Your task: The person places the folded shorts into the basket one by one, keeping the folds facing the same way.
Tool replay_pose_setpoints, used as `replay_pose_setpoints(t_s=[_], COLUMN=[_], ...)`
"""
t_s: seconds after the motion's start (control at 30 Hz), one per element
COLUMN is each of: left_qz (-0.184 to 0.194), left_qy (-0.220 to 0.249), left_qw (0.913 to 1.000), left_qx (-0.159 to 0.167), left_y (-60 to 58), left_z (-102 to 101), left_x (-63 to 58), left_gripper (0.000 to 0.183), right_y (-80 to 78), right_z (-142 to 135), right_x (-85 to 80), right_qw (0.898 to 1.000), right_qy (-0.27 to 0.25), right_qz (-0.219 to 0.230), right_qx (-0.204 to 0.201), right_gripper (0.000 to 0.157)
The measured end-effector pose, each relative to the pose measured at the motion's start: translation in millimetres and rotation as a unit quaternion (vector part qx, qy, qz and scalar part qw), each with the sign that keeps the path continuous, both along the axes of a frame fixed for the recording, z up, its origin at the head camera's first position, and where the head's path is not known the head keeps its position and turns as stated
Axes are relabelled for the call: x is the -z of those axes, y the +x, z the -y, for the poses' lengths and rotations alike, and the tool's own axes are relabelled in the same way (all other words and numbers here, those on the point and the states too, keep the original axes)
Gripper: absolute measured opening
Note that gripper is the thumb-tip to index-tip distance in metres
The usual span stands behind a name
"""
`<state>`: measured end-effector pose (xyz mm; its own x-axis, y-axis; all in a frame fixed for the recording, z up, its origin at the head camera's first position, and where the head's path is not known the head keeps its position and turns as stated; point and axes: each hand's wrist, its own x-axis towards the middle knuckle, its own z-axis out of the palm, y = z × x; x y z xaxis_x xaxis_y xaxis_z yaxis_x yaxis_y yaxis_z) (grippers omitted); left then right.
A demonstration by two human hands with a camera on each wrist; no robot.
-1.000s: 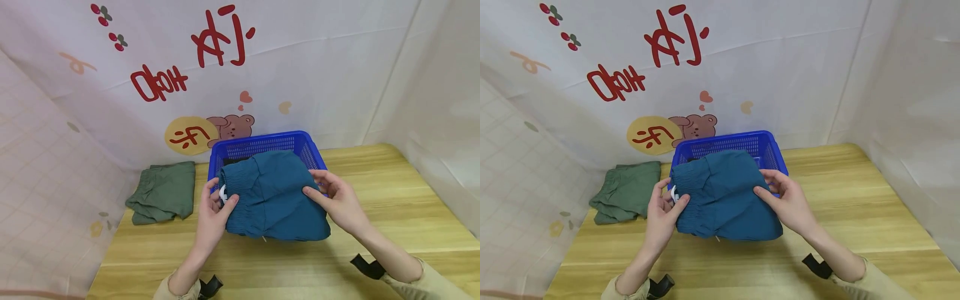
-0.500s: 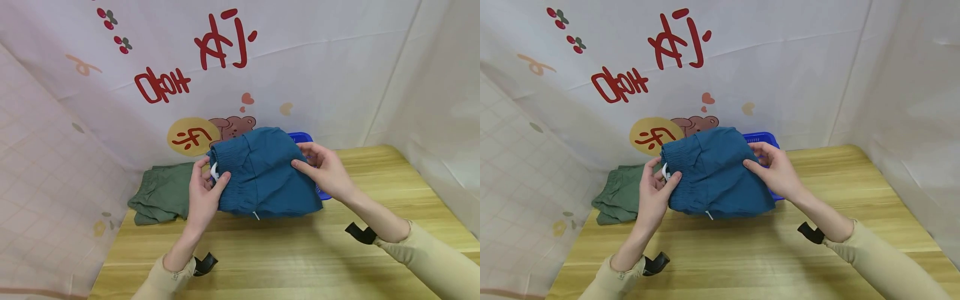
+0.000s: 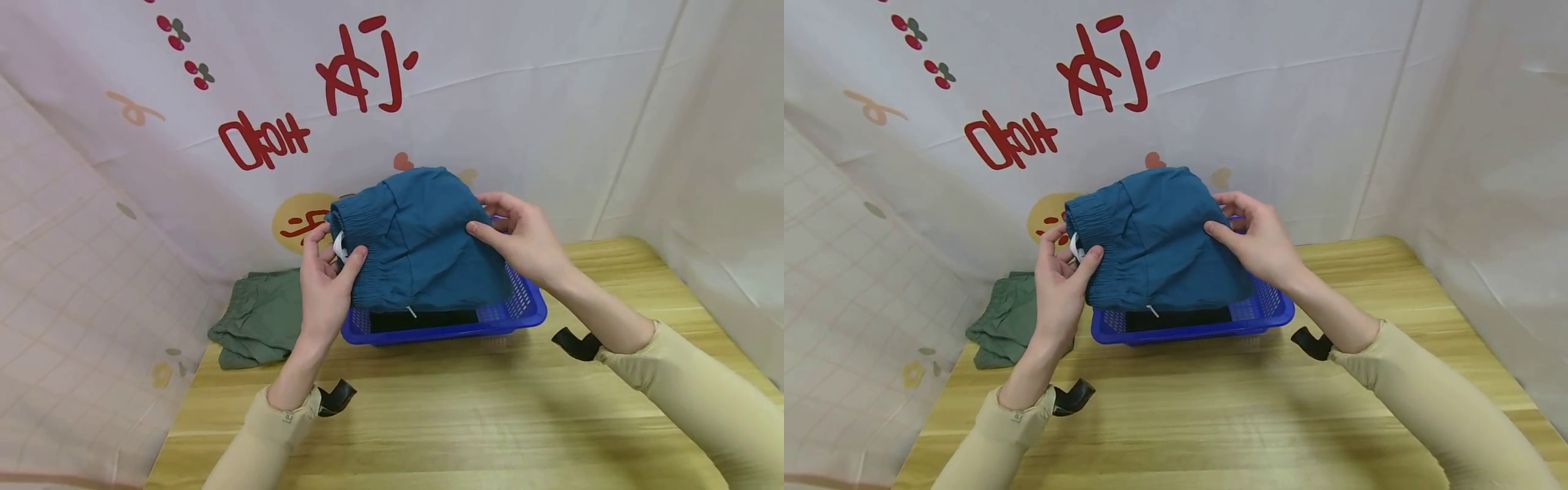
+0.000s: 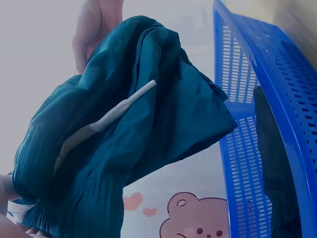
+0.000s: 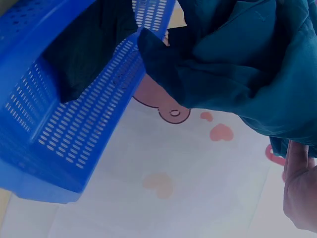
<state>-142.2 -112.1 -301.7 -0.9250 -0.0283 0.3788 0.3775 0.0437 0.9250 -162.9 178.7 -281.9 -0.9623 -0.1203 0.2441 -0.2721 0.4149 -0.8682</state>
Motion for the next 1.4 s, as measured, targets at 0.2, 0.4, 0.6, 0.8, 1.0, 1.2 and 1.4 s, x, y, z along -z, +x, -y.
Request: replay_pose_setpoints(t_s=[0.2,0.4,0.6,0.8,1.0,1.2,1.4], left_qz=[0.012,0.042,0.090,0.157,0.197,0.253,0.283], left_qy=[-0.008,-0.050,-0.077,-0.104,-0.163,-0.212,-0.308], left_qw=[0.9999,0.9972,0.9926,0.9821,0.9665,0.9439,0.9076], left_qx=[-0.007,-0.036,-0.027,-0.010,-0.017,0.004,0.039], left_y=[-10.6,-24.6,-39.5,-54.3,-70.4,-80.3,-85.0], left_z=[0.3,2.7,5.5,7.2,11.5,17.6,18.9], left_x=[9.2,18.9,23.5,29.9,36.8,41.6,51.2], left_gripper=[0.053,0.055,0.059,0.063,0.064,0.065,0.067], right_y=[-15.6,-33.3,-48.3,-62.7,-74.6,-80.8,-83.3], right_z=[3.3,6.1,7.3,11.3,16.0,18.3,18.6], right_x=[7.5,16.1,21.9,30.1,39.5,51.5,65.7], right_qw=[0.999,0.996,0.993,0.989,0.985,0.976,0.953], right_qy=[0.034,0.055,0.077,0.089,0.096,0.134,0.209], right_qz=[0.033,0.065,0.083,0.111,0.133,0.154,0.198], right_qx=[-0.007,-0.023,-0.037,-0.043,-0.053,-0.071,-0.096], right_gripper=[0.047,0.051,0.049,0.050,0.051,0.049,0.057])
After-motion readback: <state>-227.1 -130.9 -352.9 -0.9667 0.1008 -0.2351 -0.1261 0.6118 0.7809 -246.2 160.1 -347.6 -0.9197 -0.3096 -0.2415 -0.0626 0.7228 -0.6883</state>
